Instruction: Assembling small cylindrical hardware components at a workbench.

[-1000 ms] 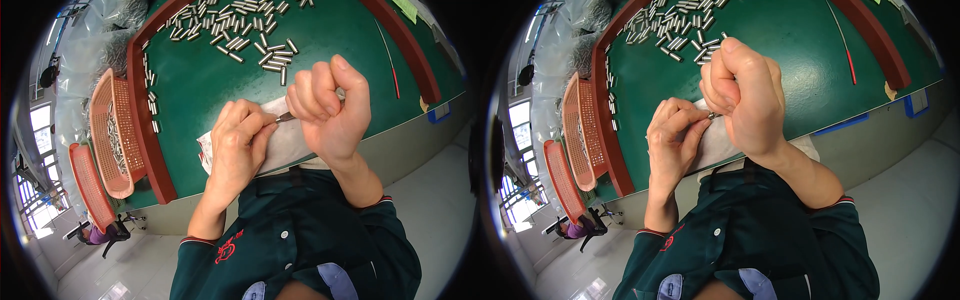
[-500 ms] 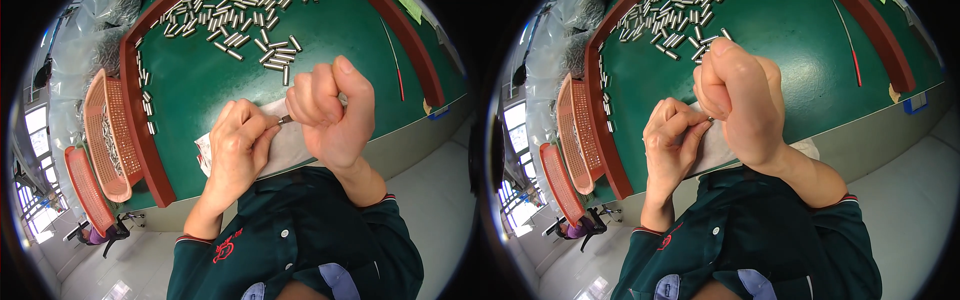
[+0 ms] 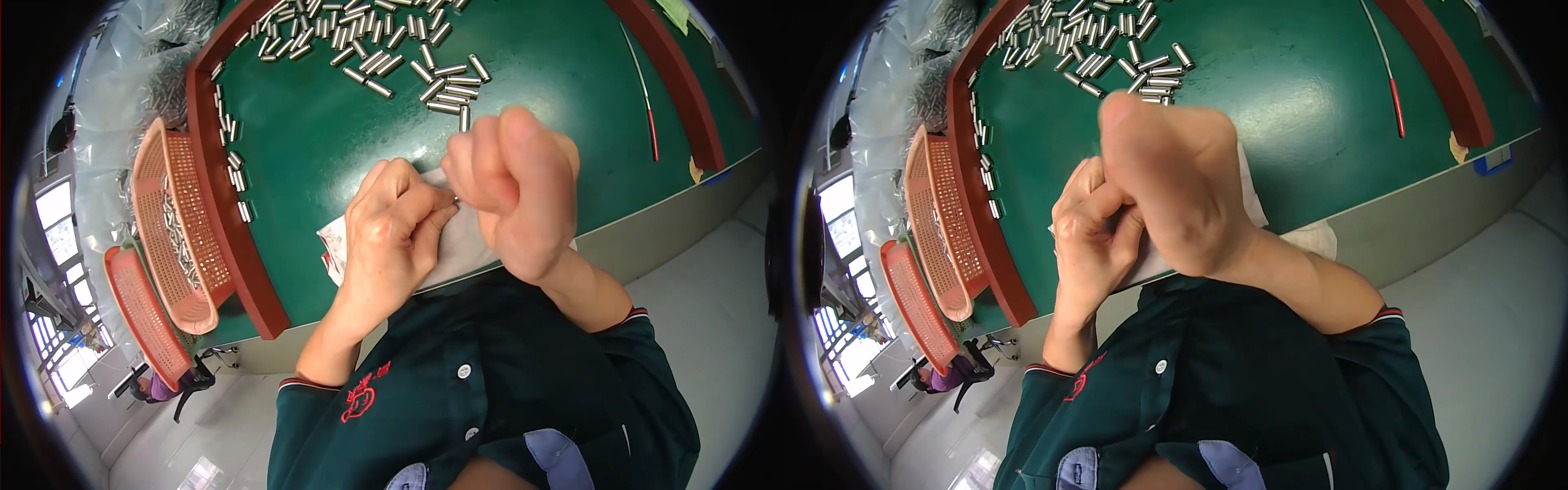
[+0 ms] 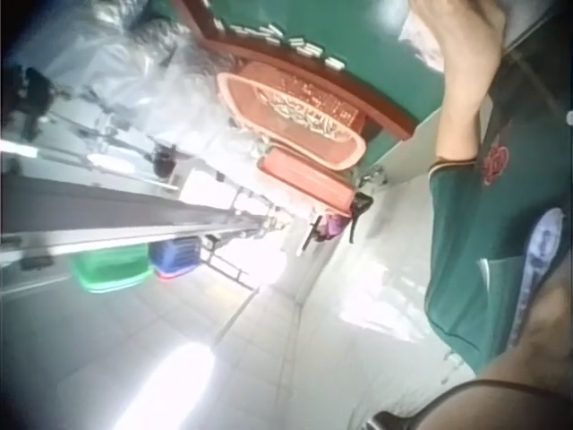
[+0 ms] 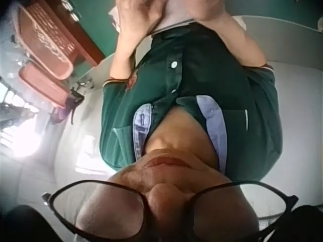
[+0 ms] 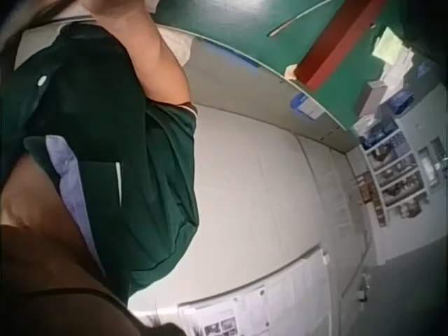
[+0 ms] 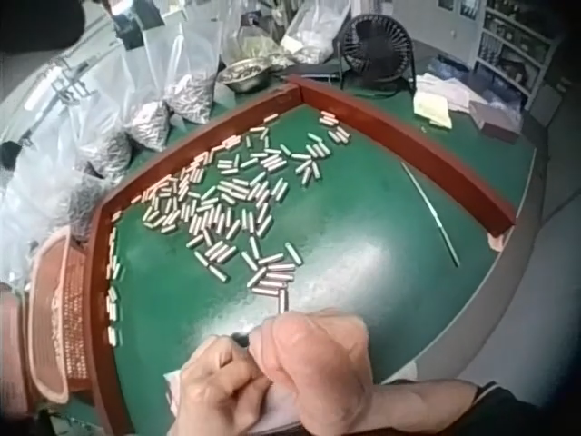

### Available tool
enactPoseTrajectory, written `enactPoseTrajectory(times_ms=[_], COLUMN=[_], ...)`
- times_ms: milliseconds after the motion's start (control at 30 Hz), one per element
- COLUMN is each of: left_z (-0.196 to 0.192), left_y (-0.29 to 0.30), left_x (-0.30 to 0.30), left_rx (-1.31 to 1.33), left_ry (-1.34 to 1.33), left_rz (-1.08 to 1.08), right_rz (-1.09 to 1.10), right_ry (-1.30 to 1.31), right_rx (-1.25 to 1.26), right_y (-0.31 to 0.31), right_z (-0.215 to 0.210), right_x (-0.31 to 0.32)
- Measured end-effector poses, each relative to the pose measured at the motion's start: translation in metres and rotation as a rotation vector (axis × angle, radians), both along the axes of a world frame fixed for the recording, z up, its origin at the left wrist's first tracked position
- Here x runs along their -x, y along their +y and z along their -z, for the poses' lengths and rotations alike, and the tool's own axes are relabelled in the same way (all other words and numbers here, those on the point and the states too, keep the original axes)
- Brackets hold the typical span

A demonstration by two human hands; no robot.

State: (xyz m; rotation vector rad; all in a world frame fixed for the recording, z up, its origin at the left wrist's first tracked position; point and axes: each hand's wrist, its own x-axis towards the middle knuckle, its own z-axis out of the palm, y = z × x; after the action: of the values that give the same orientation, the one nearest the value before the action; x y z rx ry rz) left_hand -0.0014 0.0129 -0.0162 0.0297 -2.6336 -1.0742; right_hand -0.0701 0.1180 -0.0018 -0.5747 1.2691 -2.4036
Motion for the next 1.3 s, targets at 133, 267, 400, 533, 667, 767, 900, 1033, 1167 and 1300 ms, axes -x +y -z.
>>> enactPoseTrajectory(times_ms=[133, 267, 400, 533, 667, 767, 900, 1033, 1167, 1300], left_z=[-0.002, 0.000, -0.005, -0.007, -0.020, -0.024, -0.025, -0.016, -0.019, -0.012], left_y=[0.006, 0.010, 0.016, 0.008, -0.022, -0.037, -0.043, -0.041, -0.030, -0.035], left_x=[-0.001, -0.005, -0.008, -0.011, -0.011, -0.001, 0.022, 0.048, 0.063, 0.063], left_rx=[0.022, 0.121, 0.178, -0.259, -1.382, -1.531, -1.325, -0.100, 0.306, 0.353], left_ry=[0.030, 0.000, -0.002, -0.013, -0.049, -0.032, -0.161, -0.217, -0.298, -0.230], left_rz=[-0.013, -0.047, -0.100, -0.104, -0.042, -0.061, -0.183, -0.343, -0.444, -0.439], right_rz=[0.079, -0.019, 0.094, 0.141, 0.098, 0.074, 0.072, 0.070, 0.082, 0.080], right_ry=[0.188, -0.235, -0.179, -0.128, -0.177, -0.199, -0.190, -0.192, -0.204, -0.219], right_rx=[0.018, 0.190, 0.311, 0.221, 0.284, 0.298, 0.267, 0.265, 0.258, 0.264], right_y=[-0.004, 0.006, 0.029, 0.025, 0.030, 0.030, 0.030, 0.030, 0.029, 0.029], right_z=[0.000, 0.007, -0.004, 0.011, 0.017, 0.018, 0.018, 0.016, 0.016, 0.015], right_x=[-0.006, 0.018, 0.011, 0.005, 0.006, 0.006, 0.007, 0.007, 0.008, 0.008])
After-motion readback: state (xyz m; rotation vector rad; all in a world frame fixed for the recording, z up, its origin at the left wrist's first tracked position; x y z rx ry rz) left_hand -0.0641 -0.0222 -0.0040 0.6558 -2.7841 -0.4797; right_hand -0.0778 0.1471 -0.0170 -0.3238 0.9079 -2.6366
